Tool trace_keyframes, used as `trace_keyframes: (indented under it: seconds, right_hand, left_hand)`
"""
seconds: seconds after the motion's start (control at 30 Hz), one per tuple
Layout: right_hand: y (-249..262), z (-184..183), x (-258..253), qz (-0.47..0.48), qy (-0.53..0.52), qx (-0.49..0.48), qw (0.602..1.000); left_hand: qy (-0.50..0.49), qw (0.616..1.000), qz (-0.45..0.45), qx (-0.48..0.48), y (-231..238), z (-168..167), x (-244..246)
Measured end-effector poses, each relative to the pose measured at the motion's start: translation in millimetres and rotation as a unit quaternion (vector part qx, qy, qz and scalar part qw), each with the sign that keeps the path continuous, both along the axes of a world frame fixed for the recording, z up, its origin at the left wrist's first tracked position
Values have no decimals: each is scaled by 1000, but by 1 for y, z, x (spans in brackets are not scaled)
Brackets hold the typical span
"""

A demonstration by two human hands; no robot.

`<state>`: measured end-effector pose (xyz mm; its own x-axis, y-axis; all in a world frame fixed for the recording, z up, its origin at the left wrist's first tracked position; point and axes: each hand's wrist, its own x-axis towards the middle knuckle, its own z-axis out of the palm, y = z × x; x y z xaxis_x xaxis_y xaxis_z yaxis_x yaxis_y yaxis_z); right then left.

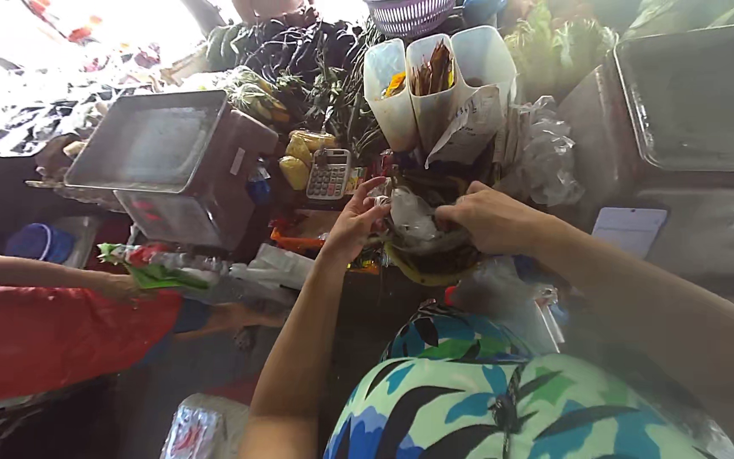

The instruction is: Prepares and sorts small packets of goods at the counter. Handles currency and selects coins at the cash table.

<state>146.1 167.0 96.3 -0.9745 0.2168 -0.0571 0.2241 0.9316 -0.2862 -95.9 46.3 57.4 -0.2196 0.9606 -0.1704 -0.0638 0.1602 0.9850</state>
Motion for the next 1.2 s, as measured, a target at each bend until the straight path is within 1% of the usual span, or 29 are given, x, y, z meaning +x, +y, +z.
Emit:
trace_keyframes:
  seconds: [0.07, 0.13, 0.23, 0.33, 0.4, 0.47, 0.5, 0.57, 0.6, 0.63, 0.67, 0.7, 0.73, 0.8, 0.83, 0.87, 0.9, 0.93, 0.97, 1.0, 1.07, 1.1, 1.17, 1.2]
  right_hand:
    - [-3, -9, -6, 22, 122, -4, 992]
    - [-13, -12, -12, 28, 158, -30, 987]
    - [-28, -28, -16, 45, 170, -82, 981]
    - [-40, -39, -13, 64, 168, -109, 978]
    - [-44, -42, -9, 72, 178, -109, 975]
    - [-50, -47, -2, 60, 187, -127, 972]
    - [-52, -48, 0, 49, 180, -143, 972]
    - [-55, -41, -2, 24, 123, -189, 974]
    - [-55, -36, -3, 14, 79, -205, 975]
    - [-54, -33, -4, 7, 43, -217, 975]
    - [-53, -28, -4, 2, 13, -227, 974]
    - [-51, -24, -2, -2, 4, -233, 972]
    - [-50, -21, 0, -4, 6, -239, 971]
    - [-50, -19, 6, -14, 22, -234, 972]
    - [-52, -23, 8, -20, 42, -217, 975]
    - [-53, -28, 11, -27, 74, -196, 977]
    - [-56, -34, 12, -32, 117, -166, 979]
    - [-59, -40, 14, -39, 167, -130, 977]
    - [-62, -44, 14, -50, 207, -96, 972]
    - [-64, -48, 14, -63, 238, -62, 967]
    - [-66, -60, 15, -96, 280, -8, 955]
    - [-65, -65, 16, -111, 294, 3, 949]
    - [-65, -69, 19, -133, 298, -9, 945]
    - [-66, -69, 21, -144, 291, -19, 946]
  left_hand:
    - [47, 998, -31, -4, 1, 5, 7]
    - [77, 994, -75, 11, 2, 2, 19]
    - [63, 988, -134, 43, -1, -16, 26]
    - [30, 985, -168, 39, -11, -33, 31]
    - [22, 982, -184, 25, -20, -37, 40]
    - [16, 980, -196, 11, -32, -40, 50]
    - [17, 977, -212, 16, -36, -40, 54]
    - [49, 962, -264, 51, -36, -34, 64]
    - [85, 961, -255, 69, -35, -35, 72]
    - [125, 963, -226, 83, -33, -39, 81]
    - [162, 965, -188, 81, -30, -41, 88]
    - [198, 967, -147, 62, -27, -41, 95]
    - [240, 964, -107, 28, -26, -38, 101]
    - [321, 945, -53, -28, -26, -32, 108]
    - [352, 935, -24, -22, -28, -33, 111]
    - [366, 930, 8, 7, -30, -38, 113]
    - [363, 929, 44, 59, -31, -46, 116]
    - [339, 931, 70, 112, -32, -55, 118]
    - [301, 938, 79, 151, -33, -63, 119]
    - [258, 950, 65, 164, -33, -66, 118]
    - [168, 973, -3, 161, -36, -68, 116]
    - [133, 976, -51, 163, -37, -67, 113]
    - [110, 974, -136, 144, -38, -65, 107]
    - [112, 973, -161, 122, -39, -62, 105]
